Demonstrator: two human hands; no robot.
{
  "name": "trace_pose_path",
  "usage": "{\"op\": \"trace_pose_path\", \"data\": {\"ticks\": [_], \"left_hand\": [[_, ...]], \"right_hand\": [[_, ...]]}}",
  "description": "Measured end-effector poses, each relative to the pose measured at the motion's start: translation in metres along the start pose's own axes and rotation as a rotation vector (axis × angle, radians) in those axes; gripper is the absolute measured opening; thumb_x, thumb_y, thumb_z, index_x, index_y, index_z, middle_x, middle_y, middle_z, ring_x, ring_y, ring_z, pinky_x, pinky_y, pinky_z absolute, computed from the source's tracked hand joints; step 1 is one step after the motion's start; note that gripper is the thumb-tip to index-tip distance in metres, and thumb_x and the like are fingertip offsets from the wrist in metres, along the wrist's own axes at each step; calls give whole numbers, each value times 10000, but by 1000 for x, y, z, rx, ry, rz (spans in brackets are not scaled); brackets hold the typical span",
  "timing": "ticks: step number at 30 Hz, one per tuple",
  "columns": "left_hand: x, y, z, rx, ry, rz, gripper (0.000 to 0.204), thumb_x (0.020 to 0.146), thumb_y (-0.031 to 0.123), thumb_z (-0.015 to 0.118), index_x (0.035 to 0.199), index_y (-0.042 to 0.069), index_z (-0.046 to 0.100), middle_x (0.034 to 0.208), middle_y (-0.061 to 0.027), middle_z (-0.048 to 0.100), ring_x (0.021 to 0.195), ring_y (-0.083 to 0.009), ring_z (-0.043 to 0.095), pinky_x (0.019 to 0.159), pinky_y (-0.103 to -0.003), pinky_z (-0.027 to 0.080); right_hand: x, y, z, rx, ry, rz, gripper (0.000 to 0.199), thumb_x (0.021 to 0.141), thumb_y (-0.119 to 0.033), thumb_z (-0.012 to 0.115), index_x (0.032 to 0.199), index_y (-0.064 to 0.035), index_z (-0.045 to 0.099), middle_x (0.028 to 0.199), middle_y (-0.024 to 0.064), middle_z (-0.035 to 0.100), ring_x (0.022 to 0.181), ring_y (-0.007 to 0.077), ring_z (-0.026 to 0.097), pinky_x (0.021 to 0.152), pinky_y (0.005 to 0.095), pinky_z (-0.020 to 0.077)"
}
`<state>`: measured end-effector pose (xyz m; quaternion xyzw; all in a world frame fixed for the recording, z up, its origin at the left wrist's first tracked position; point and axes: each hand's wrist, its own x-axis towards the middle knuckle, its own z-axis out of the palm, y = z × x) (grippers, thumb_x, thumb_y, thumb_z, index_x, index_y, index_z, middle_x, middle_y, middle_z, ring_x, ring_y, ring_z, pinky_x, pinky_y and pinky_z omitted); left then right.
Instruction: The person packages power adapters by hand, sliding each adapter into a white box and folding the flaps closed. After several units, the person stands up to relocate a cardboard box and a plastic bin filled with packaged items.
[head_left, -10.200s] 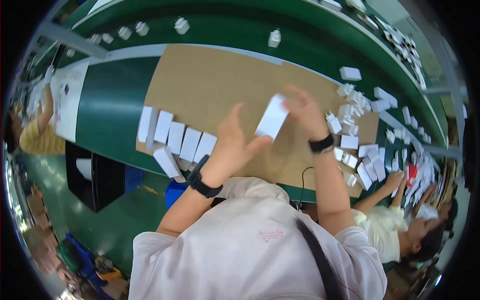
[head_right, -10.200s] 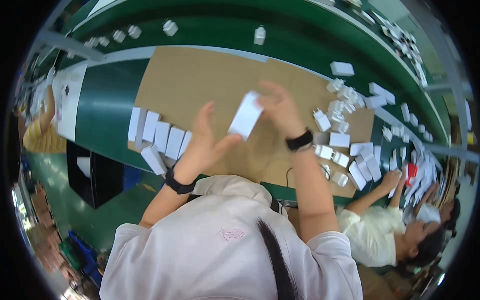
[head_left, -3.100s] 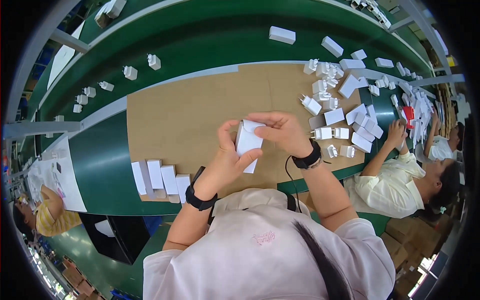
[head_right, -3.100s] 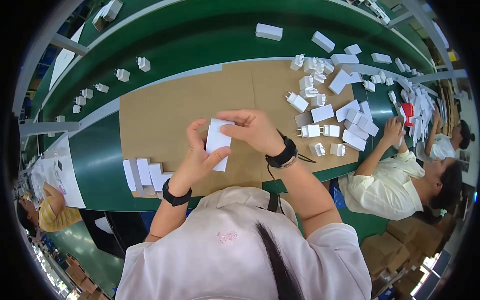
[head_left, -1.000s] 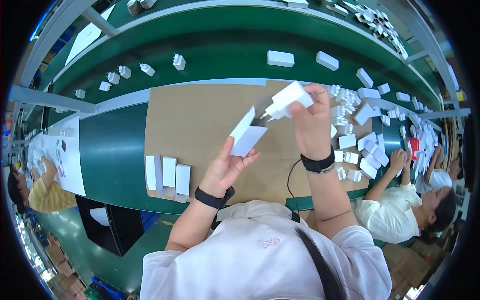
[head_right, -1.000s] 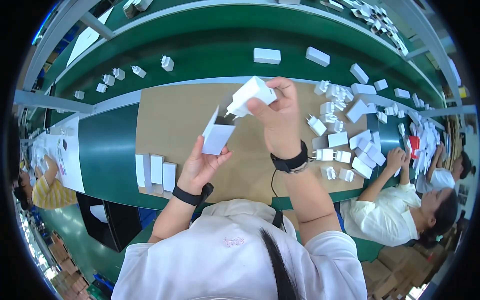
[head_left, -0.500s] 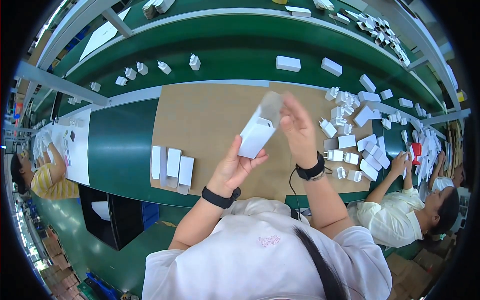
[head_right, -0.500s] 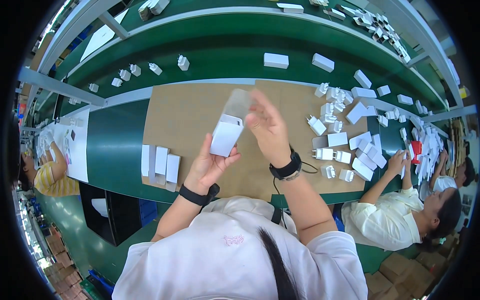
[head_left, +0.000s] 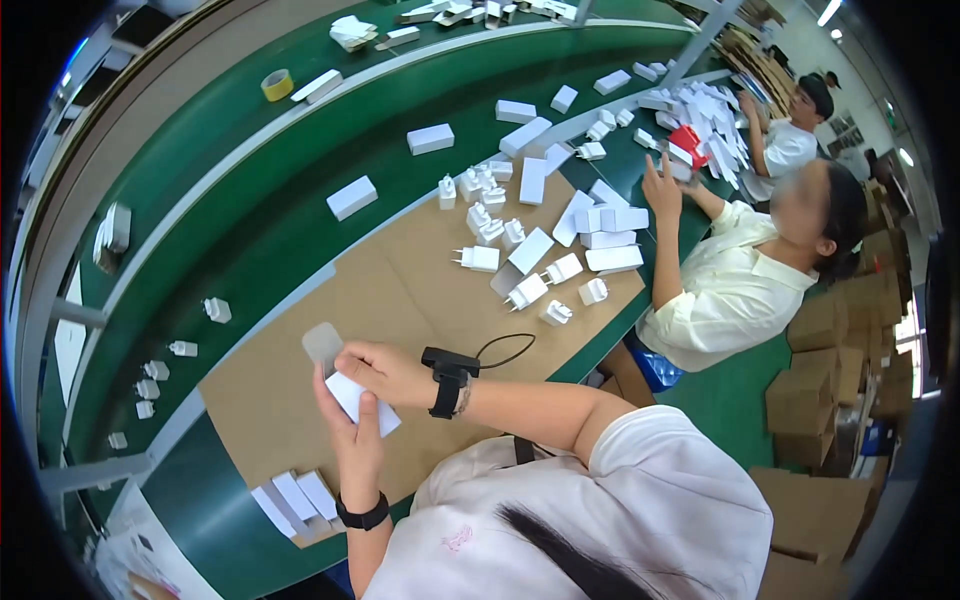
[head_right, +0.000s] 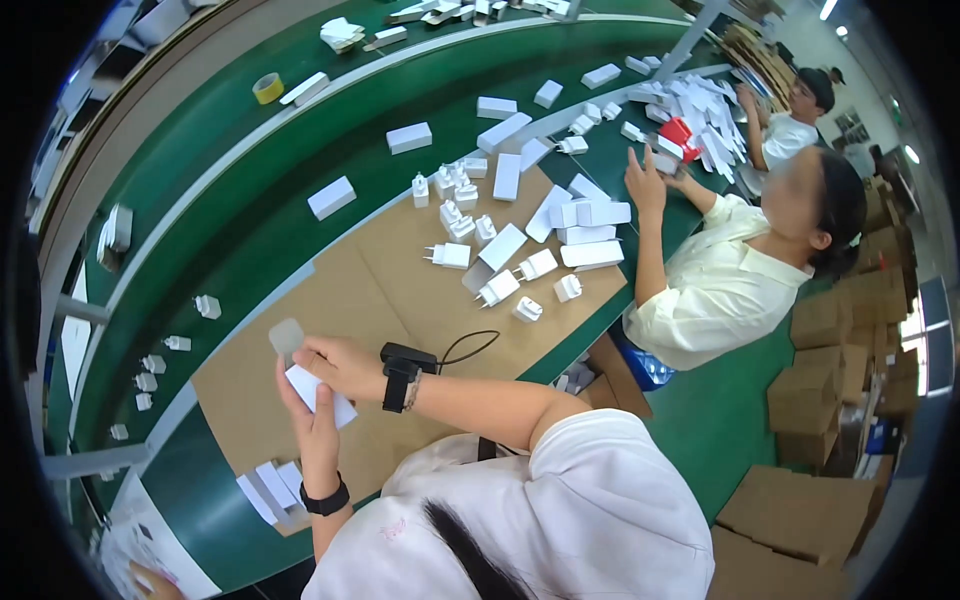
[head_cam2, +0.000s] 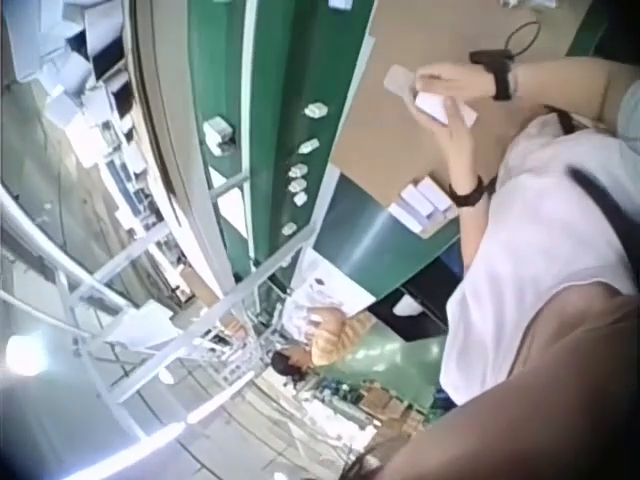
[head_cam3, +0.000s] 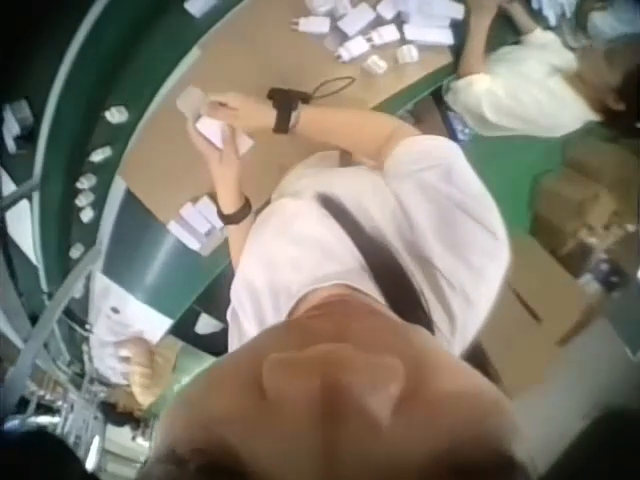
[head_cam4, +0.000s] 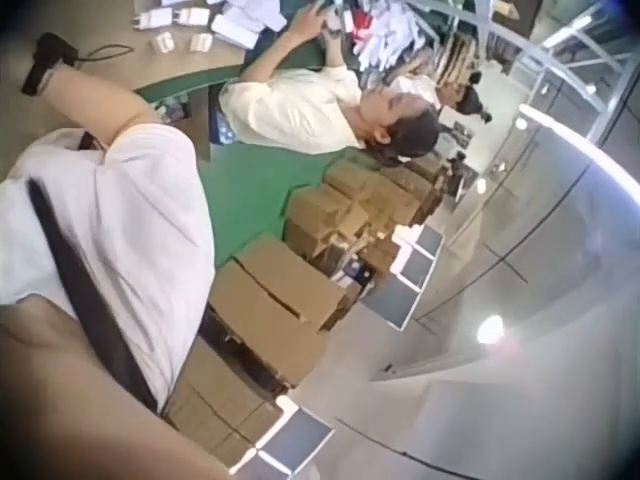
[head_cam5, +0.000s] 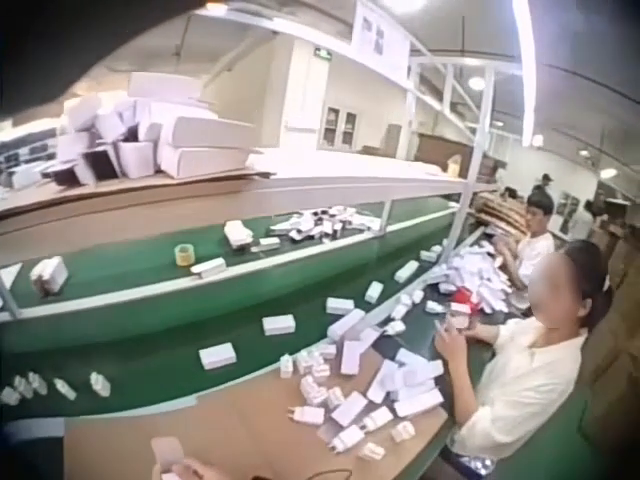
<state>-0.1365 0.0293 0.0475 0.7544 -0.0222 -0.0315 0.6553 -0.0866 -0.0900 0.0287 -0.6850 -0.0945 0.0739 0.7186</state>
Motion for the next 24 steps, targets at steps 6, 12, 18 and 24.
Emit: {"op": "trace_pose_path", "data": {"ticks": [6, 12, 18, 24], "left_hand": [[6, -18, -6, 88, 104, 31, 437, 923, 249, 460, 1259, 36, 280, 1118, -124, 436, 986, -193, 467, 806, -293, 415], [4, -13, -21, 14, -89, -153, 608, 875, 198, 564, 1266, 50, 122, 1110, -171, 474, 948, -184, 512, 766, -297, 453], [-6, -7, -38, 18, -135, -70, 672, 862, 285, 585, 1241, 5, 107, 962, -201, 540, 828, -231, 576, 686, -324, 482], [-6, -6, -44, 48, -126, -88, 649, 859, 256, 594, 1230, 13, 120, 934, -180, 557, 791, -202, 572, 658, -304, 473]], "right_hand": [[1, 1, 8, -65, 37, -132, 204, 886, -173, 515, 1001, -16, 575, 927, 111, 605, 795, 159, 581, 692, 279, 464], [9, -20, -21, 88, -163, 211, 233, 848, -53, 564, 1067, 9, 613, 1022, 89, 630, 926, 129, 580, 812, 251, 467], [20, -31, -18, 76, -350, 271, 250, 840, -74, 590, 1081, -13, 618, 993, 72, 641, 880, 109, 584, 774, 236, 466], [7, -25, -6, 42, -351, 216, 261, 869, -116, 565, 1101, -2, 599, 1072, 104, 615, 965, 127, 571, 822, 265, 465]]}}
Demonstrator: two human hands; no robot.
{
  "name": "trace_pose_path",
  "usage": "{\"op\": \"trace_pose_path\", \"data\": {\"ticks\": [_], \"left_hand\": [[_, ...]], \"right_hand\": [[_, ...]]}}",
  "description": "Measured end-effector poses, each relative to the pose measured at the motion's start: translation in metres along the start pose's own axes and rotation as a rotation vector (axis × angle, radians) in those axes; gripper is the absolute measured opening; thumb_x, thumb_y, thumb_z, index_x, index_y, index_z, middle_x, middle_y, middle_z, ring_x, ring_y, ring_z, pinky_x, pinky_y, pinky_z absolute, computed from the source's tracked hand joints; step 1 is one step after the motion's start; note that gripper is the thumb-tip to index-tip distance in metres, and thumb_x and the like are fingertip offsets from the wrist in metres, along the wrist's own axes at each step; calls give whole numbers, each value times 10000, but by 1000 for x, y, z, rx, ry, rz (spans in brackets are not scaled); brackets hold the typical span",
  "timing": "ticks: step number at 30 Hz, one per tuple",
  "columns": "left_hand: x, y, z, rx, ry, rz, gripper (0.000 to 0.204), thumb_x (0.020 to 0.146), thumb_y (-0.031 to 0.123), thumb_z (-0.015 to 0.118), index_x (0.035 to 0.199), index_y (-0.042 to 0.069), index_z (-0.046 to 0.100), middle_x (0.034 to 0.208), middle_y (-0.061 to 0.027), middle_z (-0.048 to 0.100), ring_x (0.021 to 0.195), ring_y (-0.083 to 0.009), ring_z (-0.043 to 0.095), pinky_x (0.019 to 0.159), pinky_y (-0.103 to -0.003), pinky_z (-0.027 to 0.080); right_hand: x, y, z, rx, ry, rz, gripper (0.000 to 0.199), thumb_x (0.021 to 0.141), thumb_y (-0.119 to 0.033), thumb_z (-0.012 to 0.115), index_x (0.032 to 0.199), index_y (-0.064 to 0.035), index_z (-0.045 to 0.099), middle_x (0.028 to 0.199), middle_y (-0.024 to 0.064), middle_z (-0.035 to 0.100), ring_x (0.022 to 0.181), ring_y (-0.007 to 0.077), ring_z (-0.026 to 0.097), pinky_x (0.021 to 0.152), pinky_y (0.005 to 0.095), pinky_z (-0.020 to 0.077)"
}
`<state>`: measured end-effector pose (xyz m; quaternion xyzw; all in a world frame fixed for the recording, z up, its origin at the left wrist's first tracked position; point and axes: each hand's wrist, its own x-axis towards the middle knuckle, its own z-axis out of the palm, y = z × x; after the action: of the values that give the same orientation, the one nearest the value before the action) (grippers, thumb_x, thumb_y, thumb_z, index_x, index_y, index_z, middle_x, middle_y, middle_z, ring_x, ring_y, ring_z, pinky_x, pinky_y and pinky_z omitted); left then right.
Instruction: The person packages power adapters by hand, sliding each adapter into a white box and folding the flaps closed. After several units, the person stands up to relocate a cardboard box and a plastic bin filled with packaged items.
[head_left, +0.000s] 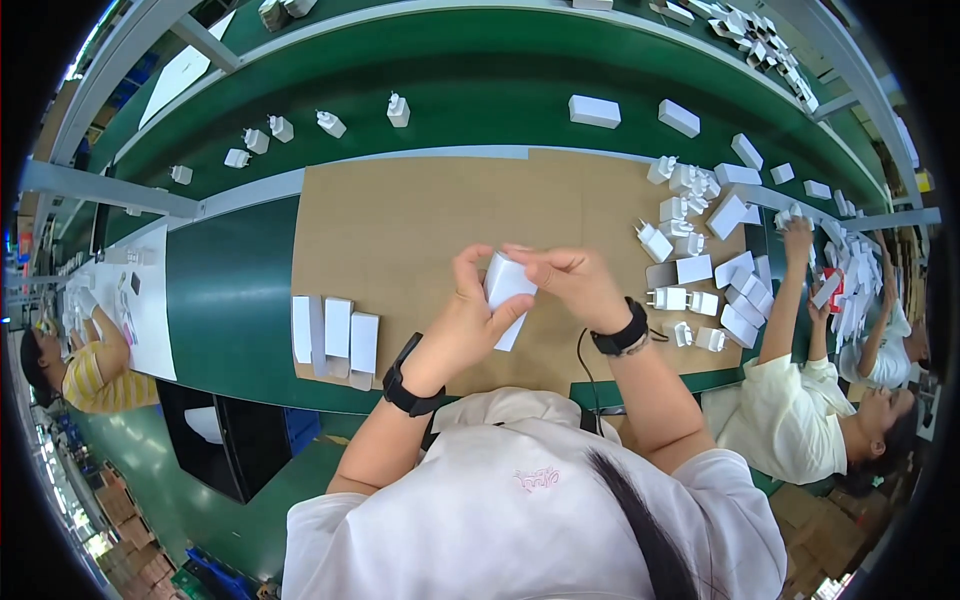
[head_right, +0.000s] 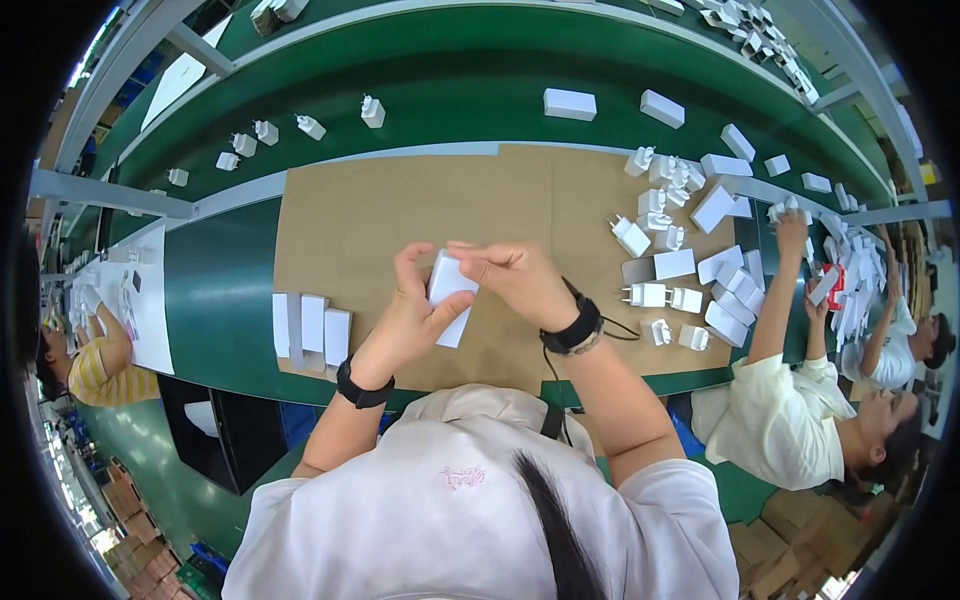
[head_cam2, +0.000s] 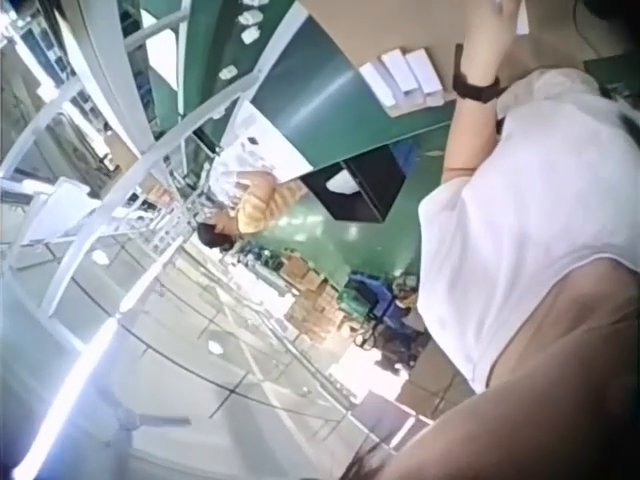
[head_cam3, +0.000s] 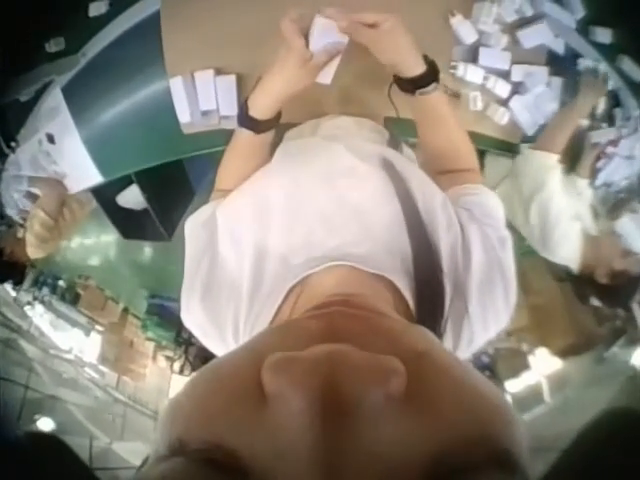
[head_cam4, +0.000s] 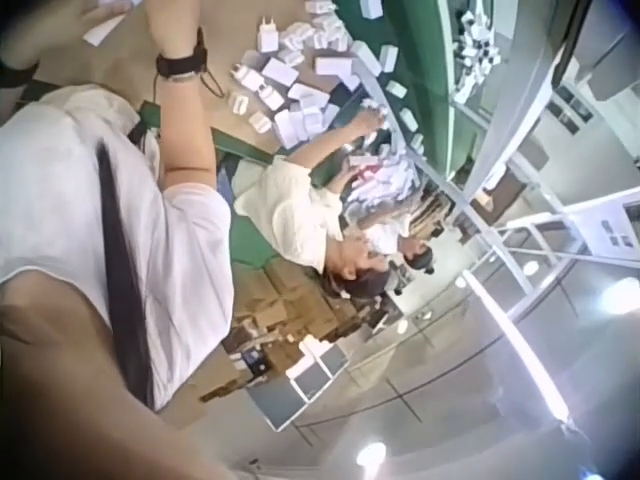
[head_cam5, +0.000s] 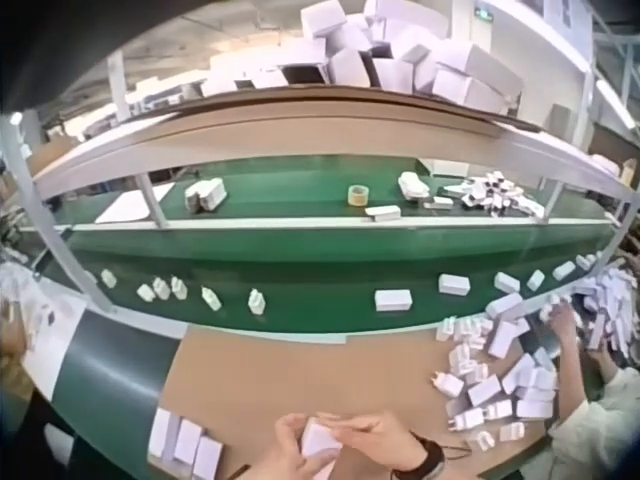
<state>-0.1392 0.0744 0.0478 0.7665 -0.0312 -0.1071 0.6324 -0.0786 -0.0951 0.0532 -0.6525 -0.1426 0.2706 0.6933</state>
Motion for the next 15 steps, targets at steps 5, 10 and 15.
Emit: {"op": "trace_pose_path", "data": {"ticks": [5, 10, 15], "left_hand": [[-6, -12, -4, 49, 44, -26, 682, 858, 230, 601, 1250, 26, 81, 906, -153, 569, 782, -167, 560, 661, -278, 460], [-25, -66, -48, 762, 355, 23, 626, 797, 262, 649, 1255, -10, 320, 1040, -220, 522, 970, -338, 511, 830, -435, 408], [-69, -89, -100, 1064, 484, -300, 601, 653, 194, 725, 1165, 10, 468, 1148, -208, 475, 1029, -389, 443, 880, -447, 368]], "right_hand": [[3, 9, 8, 110, -68, 82, 288, 880, -104, 547, 1146, 9, 556, 1183, 131, 557, 1027, 145, 553, 810, 265, 487], [92, 36, -24, -64, -20, 226, 341, 808, -122, 639, 1111, -1, 538, 1023, 80, 598, 822, 149, 613, 680, 274, 534], [213, 78, -99, 231, 604, 104, 433, 786, -127, 651, 1164, -7, 476, 935, 106, 600, 767, 154, 617, 633, 268, 528]]}}
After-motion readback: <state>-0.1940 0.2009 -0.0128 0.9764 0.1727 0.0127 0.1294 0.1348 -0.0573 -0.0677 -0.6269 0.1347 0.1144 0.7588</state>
